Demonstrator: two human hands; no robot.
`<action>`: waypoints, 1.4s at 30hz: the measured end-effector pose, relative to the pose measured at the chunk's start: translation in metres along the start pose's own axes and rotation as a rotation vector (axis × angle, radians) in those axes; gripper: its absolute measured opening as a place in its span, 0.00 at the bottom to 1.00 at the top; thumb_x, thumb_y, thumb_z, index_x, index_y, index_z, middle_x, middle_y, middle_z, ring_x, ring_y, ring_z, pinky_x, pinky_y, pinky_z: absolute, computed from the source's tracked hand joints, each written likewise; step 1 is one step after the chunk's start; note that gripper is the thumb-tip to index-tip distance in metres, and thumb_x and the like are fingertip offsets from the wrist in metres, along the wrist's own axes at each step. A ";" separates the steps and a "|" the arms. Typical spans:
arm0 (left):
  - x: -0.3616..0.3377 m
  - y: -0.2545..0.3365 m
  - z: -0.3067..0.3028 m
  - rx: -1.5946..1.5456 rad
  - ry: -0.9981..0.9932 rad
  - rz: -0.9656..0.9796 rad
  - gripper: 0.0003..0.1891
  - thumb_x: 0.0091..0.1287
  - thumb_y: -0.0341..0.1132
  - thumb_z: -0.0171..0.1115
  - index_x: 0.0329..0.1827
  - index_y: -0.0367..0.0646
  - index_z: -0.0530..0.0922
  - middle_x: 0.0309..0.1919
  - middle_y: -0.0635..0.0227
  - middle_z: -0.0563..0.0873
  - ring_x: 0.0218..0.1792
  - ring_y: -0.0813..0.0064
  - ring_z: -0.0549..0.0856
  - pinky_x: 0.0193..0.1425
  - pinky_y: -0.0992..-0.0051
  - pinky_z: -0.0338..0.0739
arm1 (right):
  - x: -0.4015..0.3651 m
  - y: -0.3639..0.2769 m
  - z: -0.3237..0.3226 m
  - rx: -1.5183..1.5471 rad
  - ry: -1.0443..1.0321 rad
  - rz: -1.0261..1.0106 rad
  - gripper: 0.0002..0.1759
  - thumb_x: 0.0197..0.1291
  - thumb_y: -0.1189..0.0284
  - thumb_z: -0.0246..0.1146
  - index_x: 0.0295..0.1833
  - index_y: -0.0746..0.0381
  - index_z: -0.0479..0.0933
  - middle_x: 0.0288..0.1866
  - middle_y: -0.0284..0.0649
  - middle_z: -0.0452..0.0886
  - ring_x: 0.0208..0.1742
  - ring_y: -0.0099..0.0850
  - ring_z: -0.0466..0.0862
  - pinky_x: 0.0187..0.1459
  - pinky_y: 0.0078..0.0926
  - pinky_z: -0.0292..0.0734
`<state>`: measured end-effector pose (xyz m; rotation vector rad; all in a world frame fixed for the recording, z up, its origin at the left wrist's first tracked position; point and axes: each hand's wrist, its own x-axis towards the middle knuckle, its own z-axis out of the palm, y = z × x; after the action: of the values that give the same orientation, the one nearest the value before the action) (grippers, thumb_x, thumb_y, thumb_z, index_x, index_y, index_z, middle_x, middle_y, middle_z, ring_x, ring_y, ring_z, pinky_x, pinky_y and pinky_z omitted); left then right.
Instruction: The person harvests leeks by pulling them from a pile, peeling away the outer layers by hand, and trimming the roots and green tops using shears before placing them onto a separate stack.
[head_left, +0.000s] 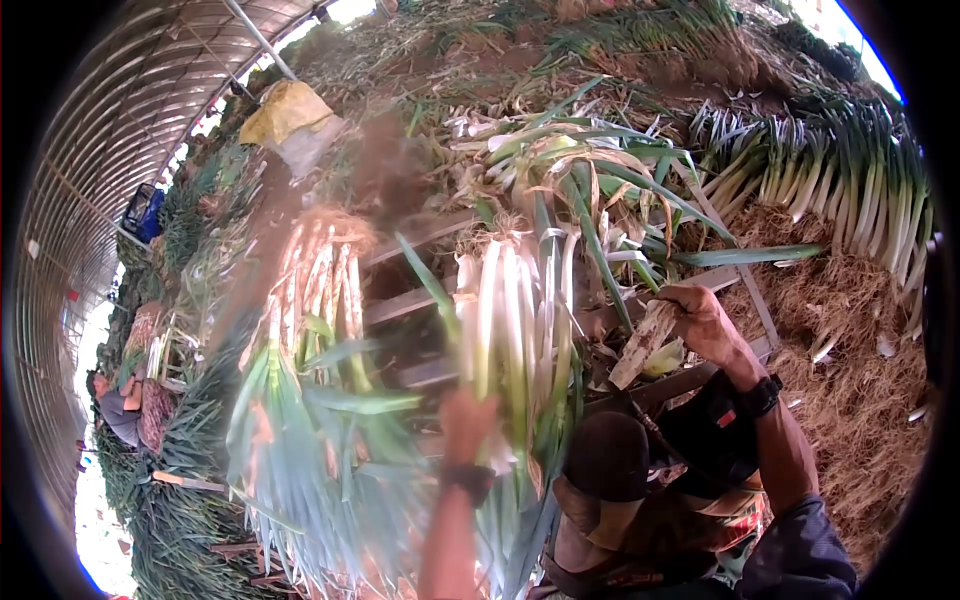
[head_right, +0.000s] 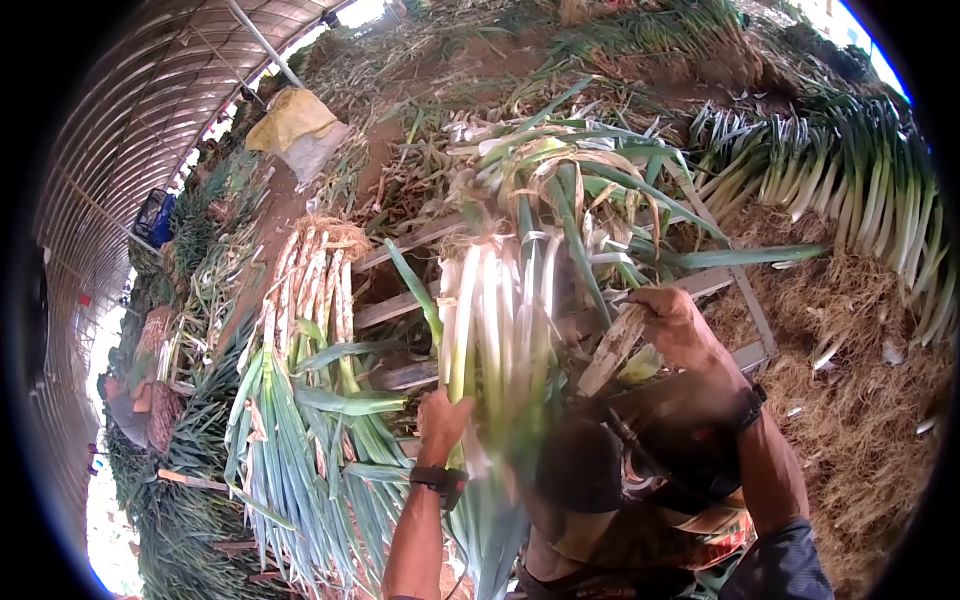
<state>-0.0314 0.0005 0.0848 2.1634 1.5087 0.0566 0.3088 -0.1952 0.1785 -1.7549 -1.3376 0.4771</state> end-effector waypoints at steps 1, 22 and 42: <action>0.003 0.001 0.004 0.103 0.019 -0.036 0.28 0.59 0.55 0.67 0.49 0.36 0.87 0.48 0.40 0.88 0.50 0.43 0.87 0.57 0.53 0.79 | 0.000 -0.001 0.000 0.015 0.006 -0.031 0.12 0.56 0.84 0.63 0.47 0.71 0.81 0.30 0.45 0.80 0.29 0.27 0.77 0.33 0.31 0.74; 0.009 0.015 0.003 -0.179 -0.121 -0.005 0.26 0.53 0.48 0.69 0.37 0.27 0.87 0.26 0.47 0.89 0.31 0.58 0.90 0.43 0.62 0.82 | -0.001 -0.002 0.004 -0.009 0.053 -0.028 0.15 0.58 0.81 0.62 0.51 0.64 0.84 0.38 0.53 0.86 0.39 0.48 0.87 0.41 0.39 0.81; 0.013 0.048 0.014 0.085 -0.122 -0.179 0.37 0.39 0.57 0.81 0.44 0.33 0.89 0.56 0.37 0.84 0.60 0.46 0.82 0.63 0.57 0.78 | -0.016 -0.015 -0.022 -0.151 0.030 0.049 0.18 0.59 0.82 0.61 0.55 0.62 0.85 0.39 0.52 0.88 0.40 0.48 0.89 0.41 0.40 0.83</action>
<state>0.0195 -0.0057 0.0898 2.0465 1.6523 -0.1995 0.3099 -0.2172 0.1998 -1.9146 -1.3410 0.3837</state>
